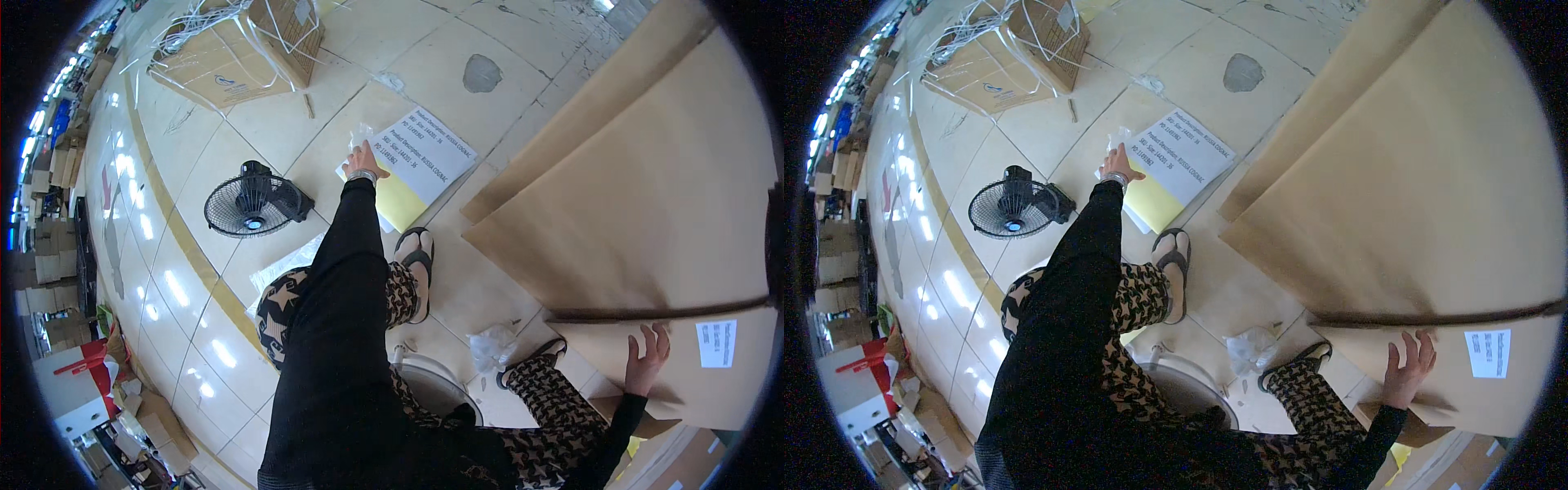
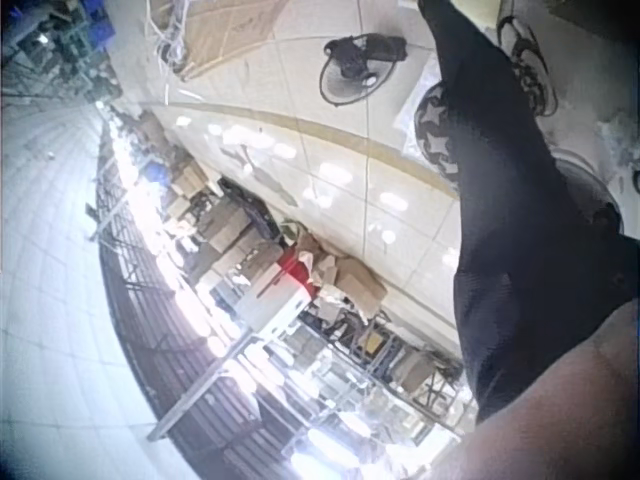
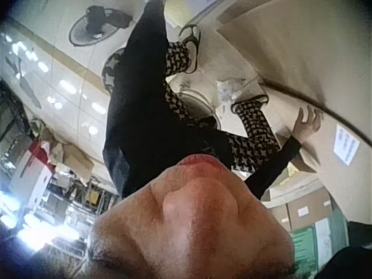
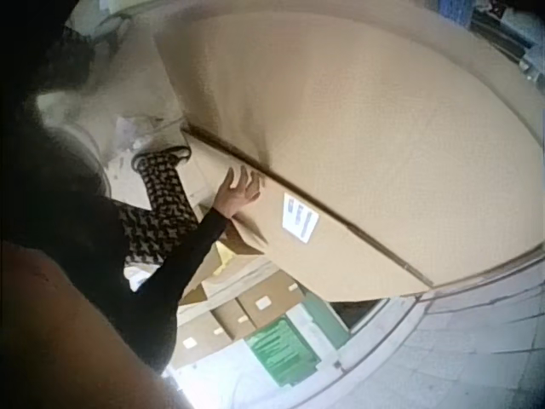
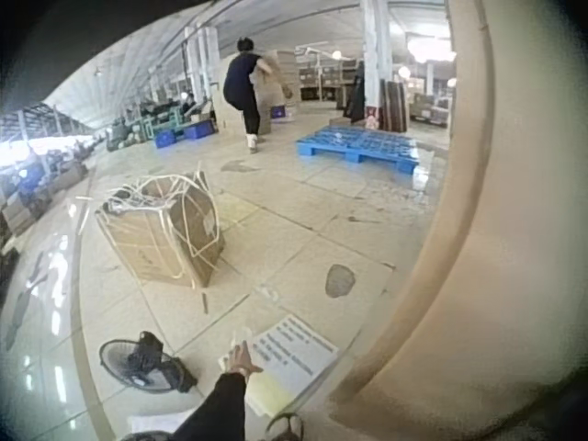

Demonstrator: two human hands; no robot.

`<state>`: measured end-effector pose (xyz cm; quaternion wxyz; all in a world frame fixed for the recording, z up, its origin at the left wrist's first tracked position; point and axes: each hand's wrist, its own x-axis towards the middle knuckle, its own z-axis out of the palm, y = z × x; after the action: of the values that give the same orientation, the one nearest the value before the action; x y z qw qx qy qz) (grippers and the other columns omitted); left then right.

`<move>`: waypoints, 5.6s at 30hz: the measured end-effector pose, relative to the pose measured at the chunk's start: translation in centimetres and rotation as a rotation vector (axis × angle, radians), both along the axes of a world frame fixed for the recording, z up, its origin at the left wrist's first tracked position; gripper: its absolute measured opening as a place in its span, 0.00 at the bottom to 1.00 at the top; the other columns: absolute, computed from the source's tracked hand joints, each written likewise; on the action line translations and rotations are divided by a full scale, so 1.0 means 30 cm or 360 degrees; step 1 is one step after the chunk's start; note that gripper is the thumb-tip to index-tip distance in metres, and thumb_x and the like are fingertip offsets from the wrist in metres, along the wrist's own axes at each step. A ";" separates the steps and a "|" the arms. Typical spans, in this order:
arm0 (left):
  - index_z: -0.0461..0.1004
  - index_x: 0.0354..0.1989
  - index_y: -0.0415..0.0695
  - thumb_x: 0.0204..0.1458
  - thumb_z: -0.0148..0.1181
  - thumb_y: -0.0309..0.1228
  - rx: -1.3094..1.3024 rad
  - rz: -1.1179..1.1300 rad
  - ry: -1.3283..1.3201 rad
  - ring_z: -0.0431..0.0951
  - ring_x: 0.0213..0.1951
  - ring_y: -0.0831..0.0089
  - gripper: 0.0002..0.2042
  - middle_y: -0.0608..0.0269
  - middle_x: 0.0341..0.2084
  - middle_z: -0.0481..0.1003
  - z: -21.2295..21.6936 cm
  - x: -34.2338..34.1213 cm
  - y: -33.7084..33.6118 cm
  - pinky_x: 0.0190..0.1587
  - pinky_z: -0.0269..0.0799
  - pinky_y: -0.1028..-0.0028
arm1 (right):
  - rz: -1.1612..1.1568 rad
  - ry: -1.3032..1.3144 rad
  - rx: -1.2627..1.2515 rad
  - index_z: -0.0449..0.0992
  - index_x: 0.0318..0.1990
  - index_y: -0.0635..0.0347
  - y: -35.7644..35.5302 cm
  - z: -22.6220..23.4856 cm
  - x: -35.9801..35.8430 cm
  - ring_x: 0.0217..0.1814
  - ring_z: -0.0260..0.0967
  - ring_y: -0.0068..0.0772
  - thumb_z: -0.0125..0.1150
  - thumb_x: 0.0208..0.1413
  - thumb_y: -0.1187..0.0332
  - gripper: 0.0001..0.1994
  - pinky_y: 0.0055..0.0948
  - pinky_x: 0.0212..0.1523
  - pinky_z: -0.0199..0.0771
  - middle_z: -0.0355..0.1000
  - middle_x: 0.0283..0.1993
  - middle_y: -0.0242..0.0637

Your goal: Labeling cardboard boxes with printed product descriptions and wiping them down.

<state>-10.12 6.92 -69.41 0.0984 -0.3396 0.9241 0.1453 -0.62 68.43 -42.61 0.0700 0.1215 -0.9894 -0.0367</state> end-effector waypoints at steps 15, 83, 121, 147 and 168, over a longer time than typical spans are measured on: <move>0.73 0.37 0.40 0.36 0.60 0.41 0.0396 0.0010 0.0016 0.73 0.42 0.57 0.20 0.48 0.37 0.73 -0.018 -0.103 0.008 0.43 0.70 0.65 | -0.0073 -0.0114 -0.0418 0.71 0.38 0.61 -0.139 0.001 -0.032 0.52 0.57 0.47 0.61 0.38 0.76 0.15 0.42 0.53 0.56 0.62 0.47 0.46; 0.71 0.43 0.33 0.41 0.56 0.15 0.3071 -0.0306 0.0755 0.75 0.37 0.68 0.16 0.52 0.39 0.73 1.143 0.414 0.689 0.44 0.71 0.73 | 0.0563 -0.0701 -0.2524 0.56 0.57 0.65 -0.313 0.250 0.097 0.56 0.60 0.32 0.54 0.34 0.84 0.35 0.31 0.57 0.56 0.64 0.53 0.40; 0.72 0.41 0.34 0.37 0.61 0.15 0.2476 -0.0585 0.0164 0.75 0.34 0.70 0.18 0.53 0.36 0.74 1.085 0.386 0.714 0.40 0.73 0.75 | 0.0175 -0.0468 -0.2240 0.75 0.35 0.64 -0.277 0.199 0.117 0.25 0.67 0.17 0.65 0.37 0.80 0.14 0.18 0.29 0.69 0.72 0.24 0.34; 0.72 0.39 0.33 0.49 0.57 0.30 0.2470 -0.0881 -0.0539 0.73 0.26 0.81 0.13 0.61 0.27 0.75 0.995 0.412 0.858 0.29 0.70 0.82 | 0.1053 -0.0575 -0.1549 0.76 0.35 0.58 -0.376 0.240 0.205 0.29 0.70 0.34 0.63 0.37 0.75 0.12 0.28 0.30 0.69 0.72 0.26 0.38; 0.72 0.36 0.35 0.49 0.58 0.32 0.2269 -0.0482 0.0123 0.73 0.21 0.79 0.12 0.64 0.23 0.74 0.992 0.351 0.761 0.22 0.70 0.79 | 0.1102 0.0246 -0.1375 0.77 0.26 0.54 -0.361 0.221 0.183 0.53 0.59 0.42 0.63 0.33 0.77 0.09 0.35 0.50 0.60 0.69 0.44 0.32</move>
<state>0.42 29.76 -39.65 0.2820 -0.0559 0.6445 0.7085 4.86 57.59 -35.98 0.1938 0.3966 -0.8088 0.3886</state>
